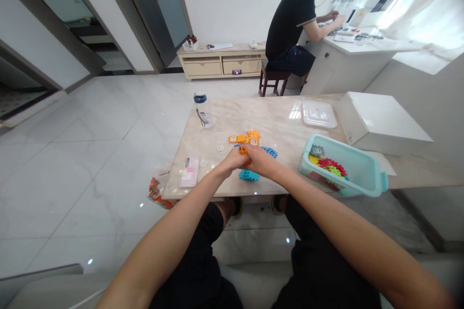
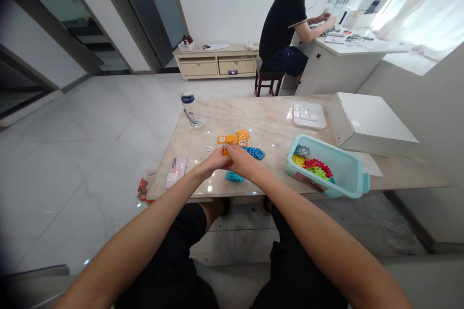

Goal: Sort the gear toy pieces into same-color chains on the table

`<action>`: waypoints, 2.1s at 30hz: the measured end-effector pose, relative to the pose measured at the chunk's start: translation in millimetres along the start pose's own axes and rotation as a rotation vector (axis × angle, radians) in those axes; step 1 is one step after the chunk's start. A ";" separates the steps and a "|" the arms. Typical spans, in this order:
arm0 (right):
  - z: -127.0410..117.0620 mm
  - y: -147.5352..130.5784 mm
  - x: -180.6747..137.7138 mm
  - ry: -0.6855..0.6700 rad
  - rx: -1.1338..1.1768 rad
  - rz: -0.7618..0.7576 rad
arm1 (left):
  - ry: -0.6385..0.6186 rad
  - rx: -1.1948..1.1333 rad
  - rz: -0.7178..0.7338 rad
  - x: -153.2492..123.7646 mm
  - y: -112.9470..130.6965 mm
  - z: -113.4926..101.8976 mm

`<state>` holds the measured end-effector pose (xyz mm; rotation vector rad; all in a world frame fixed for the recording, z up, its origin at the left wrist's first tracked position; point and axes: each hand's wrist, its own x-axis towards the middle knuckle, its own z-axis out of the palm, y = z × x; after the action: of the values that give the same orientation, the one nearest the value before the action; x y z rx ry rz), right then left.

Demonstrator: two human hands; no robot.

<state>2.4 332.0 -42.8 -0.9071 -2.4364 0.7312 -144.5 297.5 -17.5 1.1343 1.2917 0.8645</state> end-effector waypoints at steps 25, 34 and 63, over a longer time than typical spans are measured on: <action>-41.2 -28.8 14.0 0.301 0.113 -0.026 | -0.159 -0.423 0.095 -19.2 22.8 -30.3; -32.7 -26.1 10.4 0.204 0.194 -0.150 | -0.184 -0.453 0.019 -25.4 17.7 -32.1; -33.2 -13.6 6.4 0.238 0.231 -0.072 | -0.104 -0.137 -0.030 -21.2 26.3 -21.9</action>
<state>10.2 338.4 -7.7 -0.7656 -2.1149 0.8087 -165.8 287.4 15.2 1.0359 1.1440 0.8479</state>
